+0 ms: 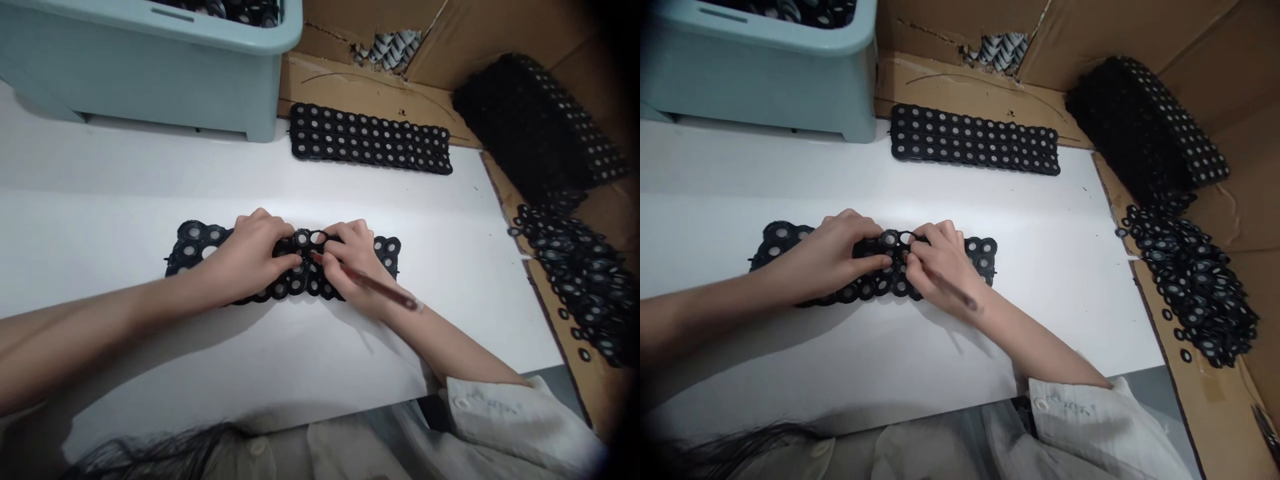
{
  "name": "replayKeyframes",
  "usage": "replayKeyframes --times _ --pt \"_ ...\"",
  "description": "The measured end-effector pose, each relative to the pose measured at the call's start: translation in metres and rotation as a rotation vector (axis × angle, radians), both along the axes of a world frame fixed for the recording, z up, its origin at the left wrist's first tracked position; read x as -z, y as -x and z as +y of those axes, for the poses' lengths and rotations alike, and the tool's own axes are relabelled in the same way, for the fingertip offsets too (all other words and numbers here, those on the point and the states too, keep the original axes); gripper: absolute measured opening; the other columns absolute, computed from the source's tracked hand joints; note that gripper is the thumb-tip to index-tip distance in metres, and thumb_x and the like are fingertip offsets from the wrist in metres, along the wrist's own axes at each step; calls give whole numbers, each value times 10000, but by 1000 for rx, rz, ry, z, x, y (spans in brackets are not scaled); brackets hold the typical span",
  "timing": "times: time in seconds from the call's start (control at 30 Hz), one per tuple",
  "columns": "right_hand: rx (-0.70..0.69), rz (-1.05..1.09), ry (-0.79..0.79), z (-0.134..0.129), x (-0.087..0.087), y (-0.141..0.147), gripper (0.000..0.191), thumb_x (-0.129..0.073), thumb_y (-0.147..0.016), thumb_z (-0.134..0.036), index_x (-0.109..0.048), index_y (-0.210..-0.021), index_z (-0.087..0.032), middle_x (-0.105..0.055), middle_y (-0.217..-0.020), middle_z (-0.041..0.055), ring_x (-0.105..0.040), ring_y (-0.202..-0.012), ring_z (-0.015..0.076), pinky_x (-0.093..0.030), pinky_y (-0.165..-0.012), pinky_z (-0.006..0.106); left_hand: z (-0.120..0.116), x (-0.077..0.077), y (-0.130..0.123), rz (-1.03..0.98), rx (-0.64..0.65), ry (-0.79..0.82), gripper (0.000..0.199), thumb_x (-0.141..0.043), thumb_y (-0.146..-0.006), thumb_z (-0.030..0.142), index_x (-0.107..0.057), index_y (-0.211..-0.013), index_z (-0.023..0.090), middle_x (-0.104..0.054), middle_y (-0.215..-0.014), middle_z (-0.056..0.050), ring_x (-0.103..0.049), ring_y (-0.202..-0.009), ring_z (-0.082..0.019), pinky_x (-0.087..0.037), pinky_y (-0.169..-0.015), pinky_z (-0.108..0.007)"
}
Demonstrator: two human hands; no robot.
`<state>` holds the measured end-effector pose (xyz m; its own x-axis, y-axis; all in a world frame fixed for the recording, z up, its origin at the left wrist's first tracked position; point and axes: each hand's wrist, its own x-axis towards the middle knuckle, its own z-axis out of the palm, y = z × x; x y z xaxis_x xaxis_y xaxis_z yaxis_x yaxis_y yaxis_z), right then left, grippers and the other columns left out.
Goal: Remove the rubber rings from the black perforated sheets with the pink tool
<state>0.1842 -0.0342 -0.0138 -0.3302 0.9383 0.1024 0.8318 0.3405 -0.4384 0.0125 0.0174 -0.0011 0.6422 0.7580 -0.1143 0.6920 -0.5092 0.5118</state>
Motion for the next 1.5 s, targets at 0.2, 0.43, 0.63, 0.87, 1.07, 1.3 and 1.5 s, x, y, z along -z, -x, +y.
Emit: replayKeyframes --times 0.2,0.43,0.63,0.87,1.07,1.3,1.5 --pt "70 -19 31 5 -8 -1 236 -351 -852 -261 -525 -714 -182 -528 -946 71 -370 -878 225 -317 -740 375 -9 -5 -1 -84 -42 20 154 -433 -798 299 -468 -700 186 -521 -698 -13 -478 -785 -201 -363 -679 -314" --pt "8 274 335 4 -16 -18 316 -338 -868 -235 -503 -604 -186 -519 -935 9 -405 -974 183 -313 -848 356 6 -1 3 -46 29 -12 101 -387 -812 269 -445 -810 186 -520 -736 -28 -481 -703 -192 -353 -636 -307" --pt "40 78 117 -6 -11 0 257 -401 -836 -264 -514 -618 -188 -460 -878 35 -359 -908 201 -311 -759 351 1 -5 8 -30 -33 183 243 -479 -751 313 -411 -965 219 -557 -813 -25 -524 -715 -203 -365 -580 -281" --pt "143 -200 -162 -3 -1 14 220 -405 -822 -311 -578 -733 -209 -434 -925 84 -328 -858 231 -287 -699 358 -25 -9 1 -96 -150 53 212 -420 -765 189 -401 -976 178 -565 -835 -54 -541 -779 -222 -404 -693 -327" --pt "96 -3 -85 3 -10 -2 252 -419 -824 -294 -588 -659 -208 -511 -970 54 -384 -930 239 -299 -762 393 -13 -12 6 -116 -71 52 304 -399 -775 193 -365 -1077 194 -553 -949 -58 -546 -801 -193 -421 -645 -282" --pt "43 67 40 -4 -6 2 230 -423 -814 -276 -582 -661 -210 -473 -1045 27 -339 -1058 227 -268 -869 387 2 -12 4 143 21 -30 175 -317 -802 228 -445 -690 187 -540 -699 -43 -507 -601 -177 -365 -535 -292" --pt "108 113 19 -5 -4 7 227 -440 -808 -276 -576 -641 -206 -465 -960 32 -334 -1014 216 -271 -845 377 8 -9 13 154 158 44 170 -426 -771 342 -459 -692 195 -547 -735 -36 -512 -655 -177 -368 -556 -279"
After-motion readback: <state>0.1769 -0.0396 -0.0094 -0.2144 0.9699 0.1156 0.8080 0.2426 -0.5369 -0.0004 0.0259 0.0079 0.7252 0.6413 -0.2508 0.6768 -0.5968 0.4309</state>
